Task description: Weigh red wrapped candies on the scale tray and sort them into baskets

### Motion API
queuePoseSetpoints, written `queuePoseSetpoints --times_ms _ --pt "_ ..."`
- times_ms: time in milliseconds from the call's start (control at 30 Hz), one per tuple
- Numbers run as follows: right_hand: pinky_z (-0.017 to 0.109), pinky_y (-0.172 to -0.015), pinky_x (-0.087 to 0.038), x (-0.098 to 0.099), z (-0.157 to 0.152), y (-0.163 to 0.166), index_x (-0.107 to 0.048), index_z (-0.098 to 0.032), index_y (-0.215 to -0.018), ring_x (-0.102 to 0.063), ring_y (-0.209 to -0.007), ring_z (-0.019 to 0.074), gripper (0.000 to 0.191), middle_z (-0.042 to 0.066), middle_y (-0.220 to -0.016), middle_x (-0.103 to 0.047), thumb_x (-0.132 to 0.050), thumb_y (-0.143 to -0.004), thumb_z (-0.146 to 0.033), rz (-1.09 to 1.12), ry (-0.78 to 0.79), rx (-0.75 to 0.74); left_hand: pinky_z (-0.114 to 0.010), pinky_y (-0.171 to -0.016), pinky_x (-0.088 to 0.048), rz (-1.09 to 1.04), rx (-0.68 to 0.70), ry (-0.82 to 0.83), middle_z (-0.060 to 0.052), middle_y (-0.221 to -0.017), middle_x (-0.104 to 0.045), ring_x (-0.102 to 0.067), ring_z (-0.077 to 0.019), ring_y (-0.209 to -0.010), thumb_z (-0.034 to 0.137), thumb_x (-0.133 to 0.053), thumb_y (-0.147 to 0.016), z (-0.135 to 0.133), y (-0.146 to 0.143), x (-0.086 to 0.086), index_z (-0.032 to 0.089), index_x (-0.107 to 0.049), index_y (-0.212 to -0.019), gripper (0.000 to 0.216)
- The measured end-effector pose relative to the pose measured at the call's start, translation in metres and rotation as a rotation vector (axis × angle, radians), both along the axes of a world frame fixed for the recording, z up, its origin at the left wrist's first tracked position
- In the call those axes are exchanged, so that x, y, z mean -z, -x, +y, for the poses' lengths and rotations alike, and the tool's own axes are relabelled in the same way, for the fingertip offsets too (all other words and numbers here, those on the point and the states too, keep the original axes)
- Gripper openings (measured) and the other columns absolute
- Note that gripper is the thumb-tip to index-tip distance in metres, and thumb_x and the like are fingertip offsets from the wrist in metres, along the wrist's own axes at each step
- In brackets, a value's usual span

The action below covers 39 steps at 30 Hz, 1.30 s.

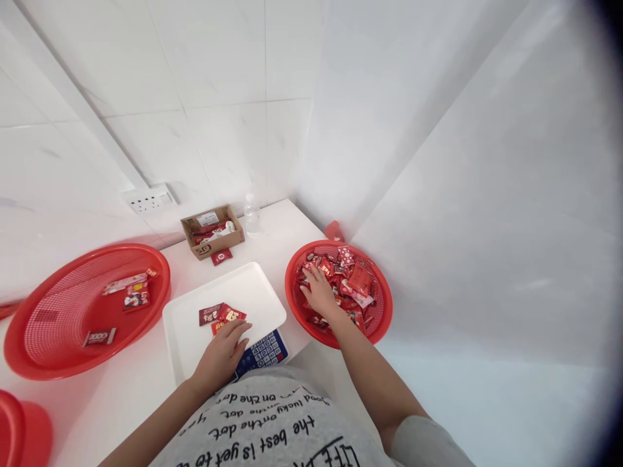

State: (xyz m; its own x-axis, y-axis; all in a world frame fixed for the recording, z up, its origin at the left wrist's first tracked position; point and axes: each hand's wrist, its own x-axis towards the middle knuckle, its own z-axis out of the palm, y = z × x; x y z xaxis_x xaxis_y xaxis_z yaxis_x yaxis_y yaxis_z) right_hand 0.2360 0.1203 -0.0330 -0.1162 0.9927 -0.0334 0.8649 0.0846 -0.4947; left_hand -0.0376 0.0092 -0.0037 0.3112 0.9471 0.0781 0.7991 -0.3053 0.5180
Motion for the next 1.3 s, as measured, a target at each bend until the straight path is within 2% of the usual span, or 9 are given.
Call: queuePoseSetpoints --times_ms 67,133,233,333,500,700,933,1067,1300 --pt "0.043 -0.106 -0.018 0.002 0.005 0.0 -0.043 -0.018 -0.129 -0.012 -0.135 0.0263 0.047 0.008 -0.144 -0.029 -0.046 -0.082 -0.028 -0.067 0.037 -0.018 -0.035 -0.088 -0.049 -0.008 -0.013 -0.005 -0.006 -0.112 -0.06 -0.055 -0.019 -0.104 0.027 -0.042 -0.085 0.0 0.0 0.0 0.024 -0.058 -0.108 0.028" --pt "0.044 -0.103 -0.02 0.003 0.002 -0.005 -0.053 -0.019 -0.116 -0.023 -0.13 0.0274 0.036 0.01 -0.133 -0.044 -0.045 -0.083 -0.029 -0.126 0.083 -0.016 -0.035 -0.087 -0.049 -0.016 -0.023 -0.007 -0.006 -0.112 -0.06 -0.056 -0.0186 -0.103 0.027 -0.042 -0.085 -0.001 0.002 0.001 0.024 -0.058 -0.108 0.028" --pt "0.039 -0.092 -0.032 0.001 -0.009 -0.015 -0.063 -0.018 -0.09 -0.051 -0.104 0.0254 0.027 0.011 -0.098 -0.064 -0.041 -0.085 -0.034 -0.163 0.194 0.003 -0.034 -0.087 -0.049 -0.016 -0.031 0.008 -0.005 -0.11 -0.061 -0.057 -0.0183 -0.102 0.027 -0.041 -0.085 -0.003 0.004 0.004 0.024 -0.059 -0.107 0.028" --pt "0.031 -0.076 -0.039 -0.001 -0.015 -0.024 -0.062 -0.019 -0.085 -0.059 -0.082 0.0204 0.029 0.008 -0.082 -0.066 -0.039 -0.086 -0.037 -0.148 0.263 0.013 -0.034 -0.087 -0.049 -0.017 -0.033 0.031 -0.006 -0.11 -0.061 -0.057 -0.0185 -0.102 0.027 -0.042 -0.085 -0.004 0.005 0.005 0.024 -0.06 -0.106 0.028" --pt "0.028 -0.079 -0.039 0.011 -0.002 -0.023 -0.058 -0.019 -0.106 -0.058 -0.094 0.02 0.028 0.01 -0.106 -0.061 -0.043 -0.085 -0.031 -0.054 0.243 0.07 -0.035 -0.09 -0.048 -0.038 -0.021 0.035 -0.005 -0.112 -0.061 -0.056 -0.0181 -0.103 0.028 -0.042 -0.085 -0.003 0.003 0.005 0.025 -0.059 -0.107 0.028" --pt "0.031 -0.086 -0.039 0.039 0.013 -0.005 -0.047 -0.016 -0.124 -0.056 -0.103 0.0237 0.056 0.014 -0.114 -0.059 -0.061 -0.07 -0.021 0.03 0.278 0.099 -0.034 -0.088 -0.048 -0.044 -0.034 0.046 -0.005 -0.111 -0.062 -0.057 -0.0175 -0.102 0.027 -0.042 -0.084 -0.007 0.004 0.004 0.025 -0.06 -0.106 0.028" --pt "0.028 -0.086 -0.042 0.039 0.0 -0.016 -0.063 -0.017 -0.103 -0.059 -0.098 0.0169 0.031 0.007 -0.106 -0.065 -0.042 -0.08 -0.023 0.212 0.171 0.169 -0.033 -0.086 -0.049 -0.052 -0.053 0.046 -0.004 -0.108 -0.063 -0.058 -0.0173 -0.099 0.028 -0.042 -0.084 -0.01 0.007 0.004 0.025 -0.061 -0.104 0.028" --pt "0.028 -0.084 -0.043 0.031 -0.017 -0.026 -0.065 -0.015 -0.092 -0.06 -0.092 0.017 0.035 0.007 -0.098 -0.067 -0.035 -0.082 -0.032 0.291 0.104 0.236 -0.034 -0.087 -0.049 -0.05 -0.046 0.066 -0.005 -0.11 -0.062 -0.057 -0.0178 -0.1 0.028 -0.043 -0.084 -0.009 0.006 0.004 0.025 -0.061 -0.104 0.028" --pt "0.028 -0.074 -0.044 0.009 -0.035 -0.026 -0.065 -0.018 -0.077 -0.059 -0.078 0.0189 0.035 0.005 -0.081 -0.068 -0.039 -0.079 -0.041 0.414 0.067 0.292 -0.034 -0.088 -0.048 -0.023 0.0 0.069 -0.005 -0.111 -0.061 -0.056 -0.0188 -0.102 0.028 -0.043 -0.085 -0.008 0.004 0.012 0.025 -0.06 -0.105 0.028"
